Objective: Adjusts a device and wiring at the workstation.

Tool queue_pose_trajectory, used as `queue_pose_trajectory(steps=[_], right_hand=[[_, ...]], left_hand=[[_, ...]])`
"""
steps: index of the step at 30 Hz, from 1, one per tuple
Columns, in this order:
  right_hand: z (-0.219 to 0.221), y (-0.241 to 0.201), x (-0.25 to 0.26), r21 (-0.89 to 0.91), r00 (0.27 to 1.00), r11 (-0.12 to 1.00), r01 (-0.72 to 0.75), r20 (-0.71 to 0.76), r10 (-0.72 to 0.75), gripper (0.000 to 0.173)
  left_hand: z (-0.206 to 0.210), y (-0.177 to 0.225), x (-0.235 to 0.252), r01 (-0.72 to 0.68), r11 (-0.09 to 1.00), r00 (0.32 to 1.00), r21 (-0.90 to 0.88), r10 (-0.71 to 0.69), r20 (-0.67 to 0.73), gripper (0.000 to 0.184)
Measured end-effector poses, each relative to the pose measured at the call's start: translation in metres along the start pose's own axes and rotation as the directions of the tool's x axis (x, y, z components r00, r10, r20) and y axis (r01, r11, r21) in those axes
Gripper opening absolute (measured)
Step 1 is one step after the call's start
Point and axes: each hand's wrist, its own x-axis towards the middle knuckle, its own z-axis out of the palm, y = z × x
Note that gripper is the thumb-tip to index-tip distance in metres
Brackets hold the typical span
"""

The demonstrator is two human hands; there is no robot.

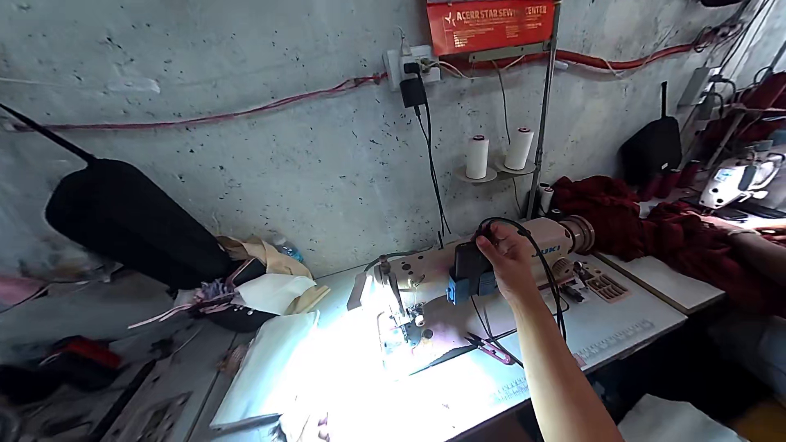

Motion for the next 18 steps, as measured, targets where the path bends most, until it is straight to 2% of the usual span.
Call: queue_pose_trajectory(steps=[2,3,6,8,11,13,18], right_hand=[[0.0,-0.002,-0.006,-0.034,1.0,0.999,-0.019,-0.024,0.018,0.021],[-0.001,-0.003,-0.011,-0.094,0.999,0.995,-0.022,-0.034,0.018,0.031],[-0.002,-0.007,-0.034,-0.392,0.997,0.92,0.018,-0.058,-0.044,0.062],[-0.002,-0.011,-0.055,-0.537,0.997,0.843,0.022,-0.054,-0.061,0.069],[-0.006,-0.016,-0.093,-0.636,0.997,0.77,0.051,-0.006,-0.071,0.069],[-0.013,-0.022,-0.112,-0.659,0.997,0.748,0.079,0.035,-0.074,0.063],[-0.03,-0.042,-0.13,-0.572,0.994,0.817,0.077,0.11,-0.017,0.039]], left_hand=[[-0.009,0.013,0.001,0.036,0.999,0.998,-0.02,-0.035,0.046,0.024],[-0.012,0.019,0.001,0.036,0.999,0.999,-0.021,-0.035,0.04,0.024],[-0.015,0.025,0.001,0.02,1.0,1.0,-0.018,-0.02,0.01,0.021],[-0.015,0.018,0.001,0.007,1.0,0.999,-0.017,-0.007,0.038,0.02],[-0.016,0.016,0.001,0.018,1.0,0.998,-0.022,-0.017,0.057,0.019],[-0.015,0.014,0.001,0.012,1.0,0.999,-0.018,-0.011,0.05,0.021],[-0.017,0.015,0.007,0.005,1.0,0.995,0.005,-0.006,0.099,0.02]])
